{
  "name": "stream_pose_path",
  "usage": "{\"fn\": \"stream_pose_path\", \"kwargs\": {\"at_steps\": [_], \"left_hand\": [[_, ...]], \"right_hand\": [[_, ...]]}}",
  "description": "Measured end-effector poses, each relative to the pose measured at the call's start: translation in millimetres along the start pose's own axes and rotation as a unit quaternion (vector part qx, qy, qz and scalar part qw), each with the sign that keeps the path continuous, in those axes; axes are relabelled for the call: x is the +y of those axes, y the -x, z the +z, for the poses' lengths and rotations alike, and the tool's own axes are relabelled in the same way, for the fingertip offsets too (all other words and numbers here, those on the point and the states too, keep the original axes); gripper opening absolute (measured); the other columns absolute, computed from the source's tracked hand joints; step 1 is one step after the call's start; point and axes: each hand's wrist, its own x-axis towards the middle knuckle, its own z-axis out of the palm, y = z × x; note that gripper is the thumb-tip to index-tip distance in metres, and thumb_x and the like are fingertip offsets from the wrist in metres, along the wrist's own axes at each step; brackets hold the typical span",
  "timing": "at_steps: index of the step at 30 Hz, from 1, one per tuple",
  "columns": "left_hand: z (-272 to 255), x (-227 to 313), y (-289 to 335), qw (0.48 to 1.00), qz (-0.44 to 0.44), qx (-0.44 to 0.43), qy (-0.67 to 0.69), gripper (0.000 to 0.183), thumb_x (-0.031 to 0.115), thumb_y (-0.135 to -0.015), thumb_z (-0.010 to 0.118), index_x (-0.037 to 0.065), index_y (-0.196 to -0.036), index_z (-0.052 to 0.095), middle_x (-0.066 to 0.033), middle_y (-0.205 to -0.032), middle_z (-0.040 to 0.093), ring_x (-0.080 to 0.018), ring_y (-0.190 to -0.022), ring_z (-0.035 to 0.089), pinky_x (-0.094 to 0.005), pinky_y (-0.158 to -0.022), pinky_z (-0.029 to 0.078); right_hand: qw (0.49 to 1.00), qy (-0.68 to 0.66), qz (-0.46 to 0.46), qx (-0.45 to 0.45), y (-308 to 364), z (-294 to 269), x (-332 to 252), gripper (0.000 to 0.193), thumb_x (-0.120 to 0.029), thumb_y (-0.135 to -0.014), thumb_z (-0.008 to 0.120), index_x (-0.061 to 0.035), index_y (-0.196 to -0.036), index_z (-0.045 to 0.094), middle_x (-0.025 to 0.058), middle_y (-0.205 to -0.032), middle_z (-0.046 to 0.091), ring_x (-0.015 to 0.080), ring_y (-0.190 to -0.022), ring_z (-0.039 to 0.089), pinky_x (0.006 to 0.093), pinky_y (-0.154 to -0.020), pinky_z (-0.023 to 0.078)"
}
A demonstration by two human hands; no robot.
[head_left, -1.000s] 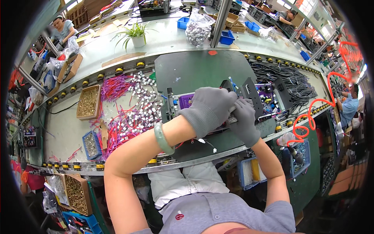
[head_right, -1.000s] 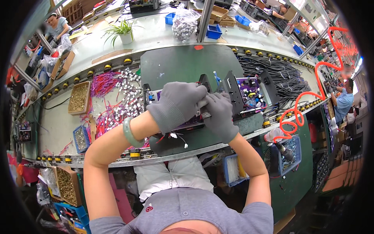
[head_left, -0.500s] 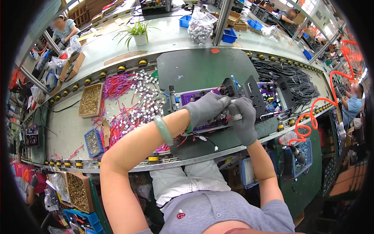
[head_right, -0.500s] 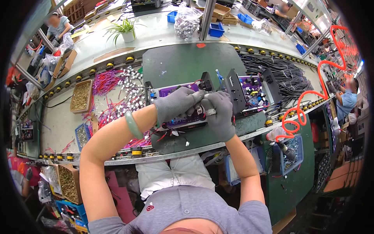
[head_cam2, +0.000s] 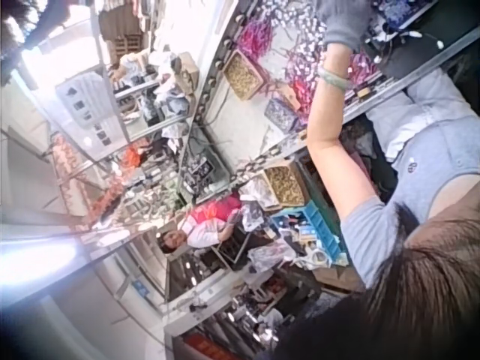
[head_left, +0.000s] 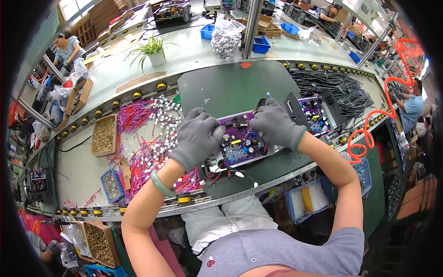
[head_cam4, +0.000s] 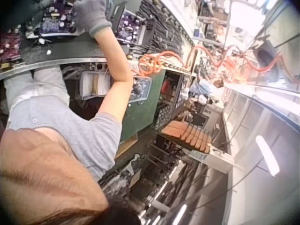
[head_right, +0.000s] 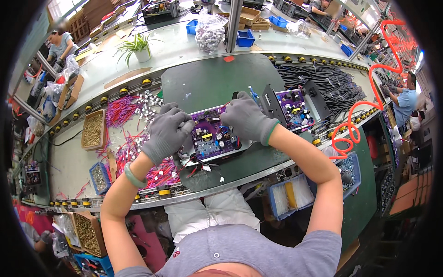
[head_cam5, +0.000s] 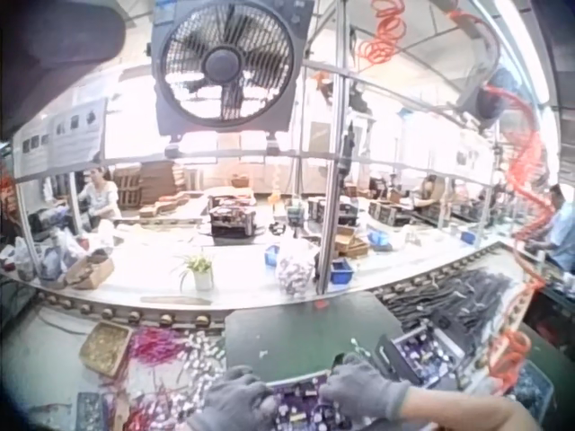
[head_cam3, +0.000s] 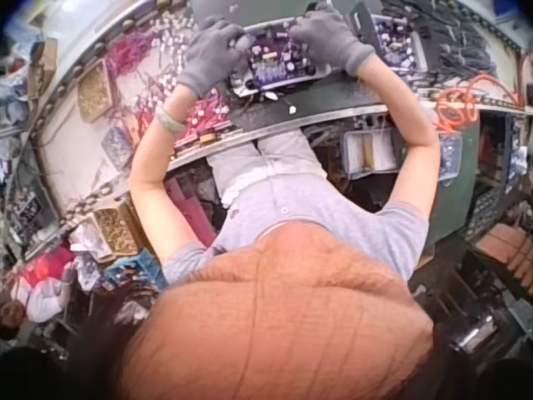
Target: The person assembles electronic devices on a factory workbench. They connect various colored wires to circuit boards inside metal casings, secure components with screws, and attach black cables to the units. The person handles multiple units sequentially, moving finished items aside to continue the assembly process.
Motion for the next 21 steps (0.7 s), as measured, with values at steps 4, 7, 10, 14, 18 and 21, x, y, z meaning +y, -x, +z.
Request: {"fn": "stream_pose_path", "kwargs": {"at_steps": [4,7,10,14,18,21], "left_hand": [[5.0,-4.3,1.4,0.999,0.004,0.027,0.031,0.019,0.028,-0.087,0.068,0.011,-0.091,0.076,-0.0068,-0.097,0.072,-0.0308,-0.12,0.057,-0.0434,-0.099,0.048],[8.7,-3.0,3.4,0.998,0.005,0.042,0.052,0.018,0.026,-0.086,0.069,0.01,-0.09,0.076,-0.0072,-0.095,0.072,-0.0319,-0.12,0.057,-0.0433,-0.099,0.048],[5.1,2.9,2.7,0.998,0.003,0.03,0.049,0.018,0.025,-0.085,0.07,0.009,-0.091,0.076,-0.0085,-0.092,0.072,-0.0339,-0.118,0.058,-0.0434,-0.098,0.048],[12.1,1.9,3.3,0.997,0.006,0.059,0.053,0.019,0.024,-0.084,0.07,0.009,-0.095,0.075,-0.0092,-0.091,0.071,-0.034,-0.114,0.06,-0.0441,-0.096,0.049],[10.2,-0.9,5.7,0.993,0.025,0.115,0.027,0.025,0.022,-0.084,0.07,0.009,-0.105,0.072,-0.0109,-0.102,0.07,-0.0338,-0.109,0.062,-0.0434,-0.093,0.05],[1.3,5.5,20.0,0.984,0.057,0.17,0.014,0.033,0.02,-0.083,0.071,0.007,-0.113,0.066,-0.0138,-0.112,0.066,-0.0348,-0.106,0.062,-0.044,-0.091,0.05]], "right_hand": [[0.999,-0.025,0.009,0.027,8.1,0.2,-1.9,0.008,-0.012,-0.075,0.071,-0.0143,-0.076,0.064,0.0013,-0.074,0.063,0.0229,-0.081,0.063,0.0409,-0.086,0.044],[1.0,-0.019,0.006,0.012,7.6,1.8,-2.0,0.009,-0.013,-0.075,0.072,-0.0138,-0.075,0.063,0.0013,-0.073,0.063,0.0225,-0.08,0.063,0.0412,-0.086,0.043],[1.0,-0.005,-0.007,-0.024,2.4,0.7,-2.2,0.007,-0.012,-0.072,0.071,-0.014,-0.074,0.064,0.0022,-0.071,0.064,0.0231,-0.08,0.065,0.0411,-0.087,0.043],[0.997,0.033,-0.031,-0.064,-10.1,-5.9,-7.7,0.004,-0.011,-0.07,0.067,-0.014,-0.073,0.067,0.0047,-0.069,0.066,0.0246,-0.077,0.068,0.0402,-0.088,0.044],[0.99,0.063,-0.036,-0.125,-22.1,-9.1,-9.7,0.004,-0.013,-0.073,0.065,-0.0139,-0.075,0.069,0.0061,-0.073,0.069,0.0247,-0.074,0.07,0.038,-0.089,0.045],[0.984,0.084,-0.021,-0.157,-22.7,-17.3,-16.8,0.004,-0.014,-0.074,0.066,-0.0139,-0.077,0.07,0.0062,-0.076,0.071,0.024,-0.076,0.07,0.0374,-0.091,0.045]]}}
